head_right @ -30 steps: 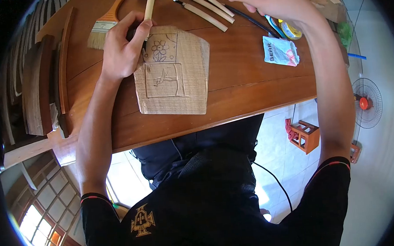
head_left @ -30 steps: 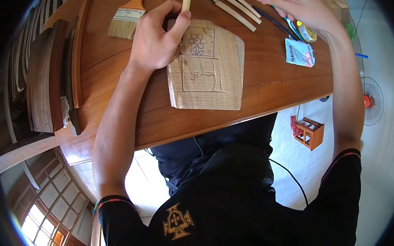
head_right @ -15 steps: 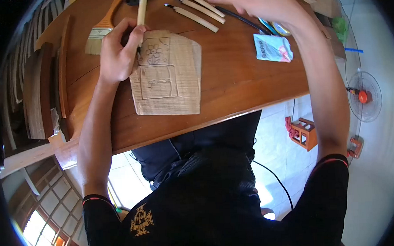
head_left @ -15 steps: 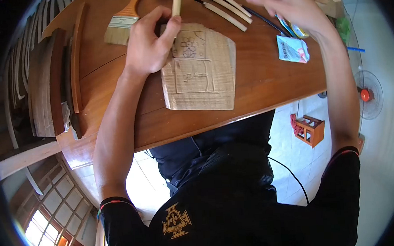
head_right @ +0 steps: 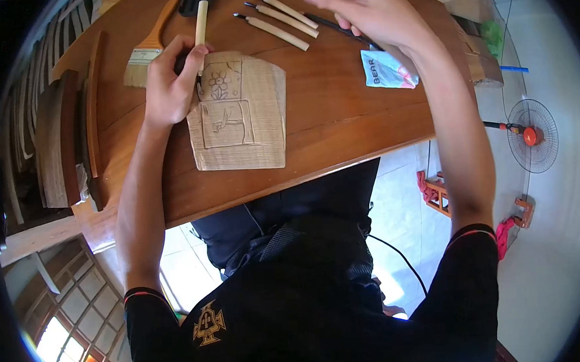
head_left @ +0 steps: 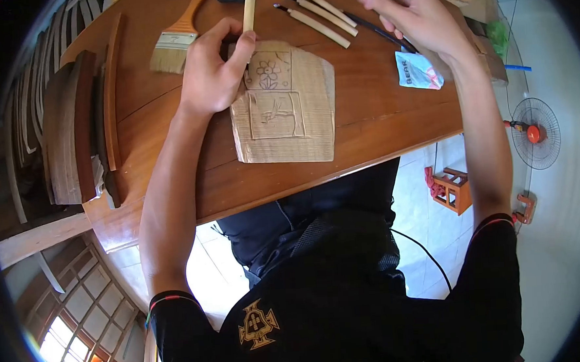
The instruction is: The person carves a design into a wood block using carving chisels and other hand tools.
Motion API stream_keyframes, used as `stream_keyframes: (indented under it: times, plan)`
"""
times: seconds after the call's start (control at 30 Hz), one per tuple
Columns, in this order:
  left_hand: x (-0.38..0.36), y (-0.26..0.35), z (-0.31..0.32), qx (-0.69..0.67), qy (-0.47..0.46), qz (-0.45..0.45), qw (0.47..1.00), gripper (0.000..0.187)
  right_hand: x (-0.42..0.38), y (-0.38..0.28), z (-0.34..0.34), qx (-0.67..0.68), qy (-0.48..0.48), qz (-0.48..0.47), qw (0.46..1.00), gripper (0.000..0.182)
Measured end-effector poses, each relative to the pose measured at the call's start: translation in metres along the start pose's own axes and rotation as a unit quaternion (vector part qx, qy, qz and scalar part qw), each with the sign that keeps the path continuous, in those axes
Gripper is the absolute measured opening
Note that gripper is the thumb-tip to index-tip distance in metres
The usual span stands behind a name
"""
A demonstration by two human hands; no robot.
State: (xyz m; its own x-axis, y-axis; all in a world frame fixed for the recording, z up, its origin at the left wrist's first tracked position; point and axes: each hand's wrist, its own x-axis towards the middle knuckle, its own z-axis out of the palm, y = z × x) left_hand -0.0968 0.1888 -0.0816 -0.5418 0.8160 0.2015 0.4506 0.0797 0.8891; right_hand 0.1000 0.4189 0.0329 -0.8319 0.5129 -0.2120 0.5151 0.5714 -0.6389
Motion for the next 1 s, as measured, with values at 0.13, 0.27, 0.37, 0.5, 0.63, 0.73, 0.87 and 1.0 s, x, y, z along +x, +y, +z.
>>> stream_keyframes:
  times: [0.13, 0.27, 0.37, 0.5, 0.63, 0.73, 0.87, 1.0]
  plan:
    - [-0.001, -0.001, -0.002, -0.012, -0.020, -0.007, 1.000, 0.023, -0.014, 0.022, 0.024, 0.058, 0.120, 0.031, 0.991, 0.051]
    - [-0.006, -0.003, -0.003, -0.031, 0.000, 0.022, 0.999, 0.018, -0.044, 0.048, 0.051, 0.083, 0.131, -0.003, 0.988, 0.056]
    - [-0.004, 0.005, -0.006, 0.042, 0.034, 0.177, 0.983, 0.013, -0.072, 0.056, 0.062, 0.024, 0.173, -0.004, 0.985, 0.049]
    - [-0.010, 0.026, -0.025, 0.141, -0.008, 0.281, 0.949, 0.013, -0.101, 0.071, 0.069, -0.042, 0.240, -0.032, 0.969, 0.045]
    - [-0.030, 0.047, -0.033, -0.034, 0.054, 0.176, 0.982, 0.012, -0.115, 0.069, 0.080, -0.098, 0.256, -0.014, 0.962, 0.041]
    - [-0.038, 0.052, -0.055, -0.001, 0.023, 0.066, 0.998, 0.011, -0.115, 0.073, 0.092, -0.156, 0.275, -0.061, 0.947, 0.042]
    - [-0.047, 0.031, -0.046, 0.124, -0.024, 0.154, 0.980, 0.016, -0.112, 0.071, 0.097, -0.174, 0.290, -0.089, 0.937, 0.039]
    - [-0.052, 0.056, -0.035, 0.267, -0.043, 0.143, 0.952, 0.028, -0.117, 0.070, 0.096, -0.182, 0.289, -0.100, 0.934, 0.040]
